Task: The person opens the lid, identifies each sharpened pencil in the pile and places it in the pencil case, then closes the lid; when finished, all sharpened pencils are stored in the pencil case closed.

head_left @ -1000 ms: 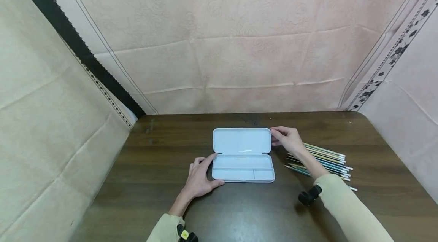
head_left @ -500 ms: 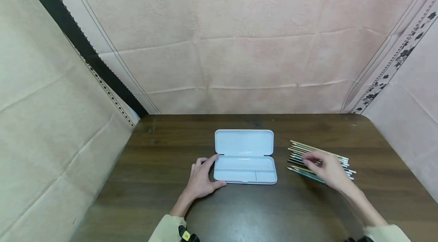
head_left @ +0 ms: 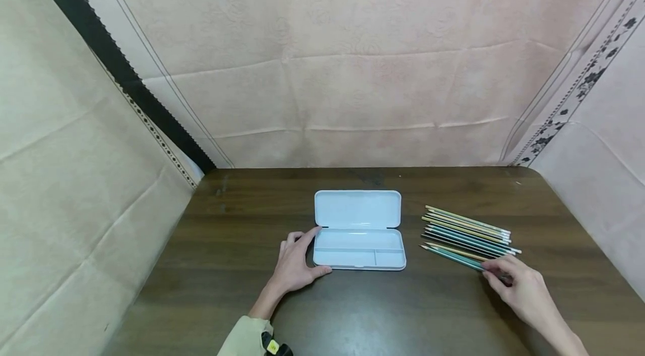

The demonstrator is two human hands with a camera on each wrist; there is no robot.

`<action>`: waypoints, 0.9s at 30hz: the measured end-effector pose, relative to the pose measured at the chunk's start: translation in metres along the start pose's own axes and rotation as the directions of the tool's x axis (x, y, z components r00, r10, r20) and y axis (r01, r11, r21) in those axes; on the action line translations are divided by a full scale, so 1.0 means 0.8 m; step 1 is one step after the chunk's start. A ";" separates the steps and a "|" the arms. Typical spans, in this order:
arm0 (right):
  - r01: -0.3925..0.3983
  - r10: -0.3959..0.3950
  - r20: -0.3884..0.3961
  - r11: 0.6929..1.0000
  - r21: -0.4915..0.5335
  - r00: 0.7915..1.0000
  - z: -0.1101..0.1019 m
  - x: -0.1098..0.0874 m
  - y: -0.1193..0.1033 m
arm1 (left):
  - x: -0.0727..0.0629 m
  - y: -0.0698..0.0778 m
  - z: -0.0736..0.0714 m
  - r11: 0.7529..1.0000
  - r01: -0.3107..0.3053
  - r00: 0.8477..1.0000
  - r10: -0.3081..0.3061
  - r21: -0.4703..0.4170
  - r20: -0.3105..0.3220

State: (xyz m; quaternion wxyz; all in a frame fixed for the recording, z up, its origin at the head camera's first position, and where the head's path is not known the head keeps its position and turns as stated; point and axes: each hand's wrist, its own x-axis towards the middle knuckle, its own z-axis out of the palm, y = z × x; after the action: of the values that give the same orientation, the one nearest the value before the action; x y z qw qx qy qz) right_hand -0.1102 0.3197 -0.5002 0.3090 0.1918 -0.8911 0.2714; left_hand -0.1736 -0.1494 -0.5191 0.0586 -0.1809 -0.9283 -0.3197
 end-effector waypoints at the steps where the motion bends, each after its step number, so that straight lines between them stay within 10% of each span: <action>1: -0.004 0.004 0.002 1.000 -0.016 1.000 0.000 -0.002 0.001 | 0.000 0.000 0.000 1.000 0.000 1.000 0.000 0.000 0.000; 27: -0.033 0.041 0.044 0.985 -0.168 0.998 -0.002 -0.013 0.013 | 0.000 -0.002 0.002 1.000 0.002 1.000 -0.002 0.010 0.003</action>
State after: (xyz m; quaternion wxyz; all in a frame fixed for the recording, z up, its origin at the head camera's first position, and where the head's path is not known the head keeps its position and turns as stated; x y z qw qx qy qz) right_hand -0.1073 0.3307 -0.5101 0.2974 0.1550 -0.9213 0.1968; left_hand -0.1738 -0.1496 -0.5209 0.0578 -0.1800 -0.9301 -0.3150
